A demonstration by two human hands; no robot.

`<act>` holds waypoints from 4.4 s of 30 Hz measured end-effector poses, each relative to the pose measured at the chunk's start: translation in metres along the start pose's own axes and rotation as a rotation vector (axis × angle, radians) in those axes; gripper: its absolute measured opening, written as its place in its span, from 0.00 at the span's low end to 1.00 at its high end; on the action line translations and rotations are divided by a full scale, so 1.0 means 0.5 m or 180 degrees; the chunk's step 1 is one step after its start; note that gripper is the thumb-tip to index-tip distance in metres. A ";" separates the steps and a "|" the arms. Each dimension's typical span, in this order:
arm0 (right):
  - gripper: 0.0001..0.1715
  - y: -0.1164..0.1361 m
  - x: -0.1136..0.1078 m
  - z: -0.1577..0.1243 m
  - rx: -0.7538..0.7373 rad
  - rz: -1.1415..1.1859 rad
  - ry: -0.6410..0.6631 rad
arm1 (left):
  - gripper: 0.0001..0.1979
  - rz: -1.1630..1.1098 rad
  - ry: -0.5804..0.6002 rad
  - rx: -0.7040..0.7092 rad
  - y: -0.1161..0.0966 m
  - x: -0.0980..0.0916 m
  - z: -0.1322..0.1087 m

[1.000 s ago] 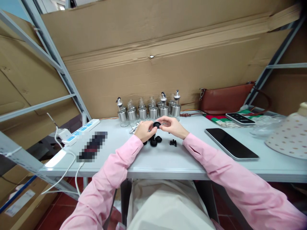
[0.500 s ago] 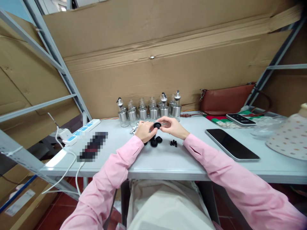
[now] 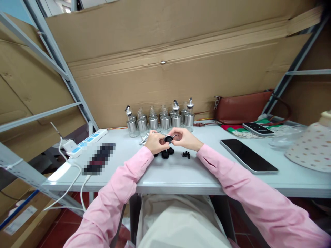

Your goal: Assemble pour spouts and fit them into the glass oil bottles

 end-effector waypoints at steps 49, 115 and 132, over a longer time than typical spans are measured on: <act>0.14 -0.087 -0.113 -0.012 0.1229 -0.4392 0.0157 | 0.12 -0.0153 -0.0332 0.0656 -0.025 -0.015 -0.009; 0.20 -0.042 -0.068 0.009 0.0241 0.0012 -0.0715 | 0.29 -0.0085 -0.0251 0.0363 0.017 0.012 0.003; 0.21 -0.042 -0.055 0.007 0.0295 -0.0038 -0.0554 | 0.27 -0.0163 -0.0294 0.0091 0.029 0.005 0.005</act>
Point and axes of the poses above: each hand's wrist, its own z-axis towards the middle knuckle, its own x-axis out of the palm, y = z × x, the point moved 10 cm from there along z, towards the middle knuckle, and after that the axes turned 3 degrees about y, right-handed, at the moved point
